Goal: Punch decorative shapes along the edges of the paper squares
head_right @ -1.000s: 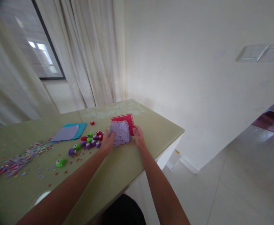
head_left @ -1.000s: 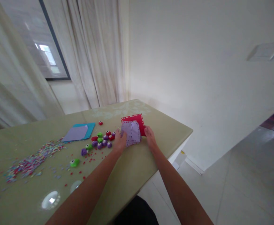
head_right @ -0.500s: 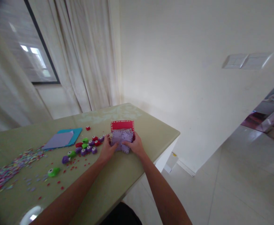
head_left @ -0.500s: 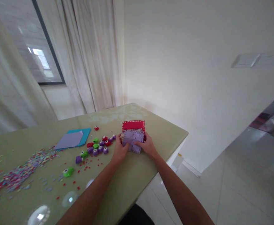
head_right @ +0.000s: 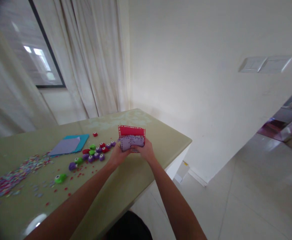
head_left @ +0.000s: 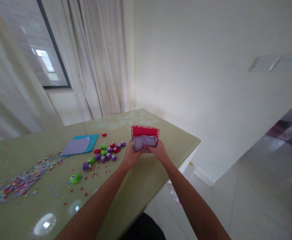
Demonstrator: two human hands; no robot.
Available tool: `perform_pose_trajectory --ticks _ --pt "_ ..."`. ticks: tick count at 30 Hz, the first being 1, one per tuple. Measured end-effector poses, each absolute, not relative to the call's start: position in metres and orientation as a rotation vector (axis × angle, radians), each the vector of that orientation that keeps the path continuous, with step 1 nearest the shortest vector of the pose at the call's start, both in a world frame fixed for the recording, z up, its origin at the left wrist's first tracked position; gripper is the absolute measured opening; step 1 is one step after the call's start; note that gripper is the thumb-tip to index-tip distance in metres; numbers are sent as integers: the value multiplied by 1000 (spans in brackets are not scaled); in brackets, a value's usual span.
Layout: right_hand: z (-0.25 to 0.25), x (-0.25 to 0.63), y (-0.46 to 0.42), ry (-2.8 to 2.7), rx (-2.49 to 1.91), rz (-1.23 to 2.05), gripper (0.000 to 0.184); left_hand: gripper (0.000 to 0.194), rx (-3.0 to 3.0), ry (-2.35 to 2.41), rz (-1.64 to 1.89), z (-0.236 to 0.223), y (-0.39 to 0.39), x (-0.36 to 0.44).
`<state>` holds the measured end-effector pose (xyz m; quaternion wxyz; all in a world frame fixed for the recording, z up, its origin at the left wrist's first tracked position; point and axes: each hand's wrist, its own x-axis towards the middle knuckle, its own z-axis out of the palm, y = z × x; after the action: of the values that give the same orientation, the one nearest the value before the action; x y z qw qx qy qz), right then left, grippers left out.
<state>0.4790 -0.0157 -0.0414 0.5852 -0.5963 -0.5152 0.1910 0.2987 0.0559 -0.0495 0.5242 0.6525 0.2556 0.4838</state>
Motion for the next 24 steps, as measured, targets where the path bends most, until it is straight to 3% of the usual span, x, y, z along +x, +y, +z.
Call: perform_pose_trajectory --ticks 6,17,20,24 --pt "-49 478 -21 -1258 -1406 534 33 22 1597 740 1142 -52 51 288" --pt "-40 468 -35 -1324 -1432 417 19 17 1735 930 1127 -39 27 278" --pt "-12 467 -29 -1326 -1398 359 35 20 1762 928 1160 -5 31 283" --pt "93 476 -15 -1303 -1332 182 55 18 1845 805 1299 104 50 288"
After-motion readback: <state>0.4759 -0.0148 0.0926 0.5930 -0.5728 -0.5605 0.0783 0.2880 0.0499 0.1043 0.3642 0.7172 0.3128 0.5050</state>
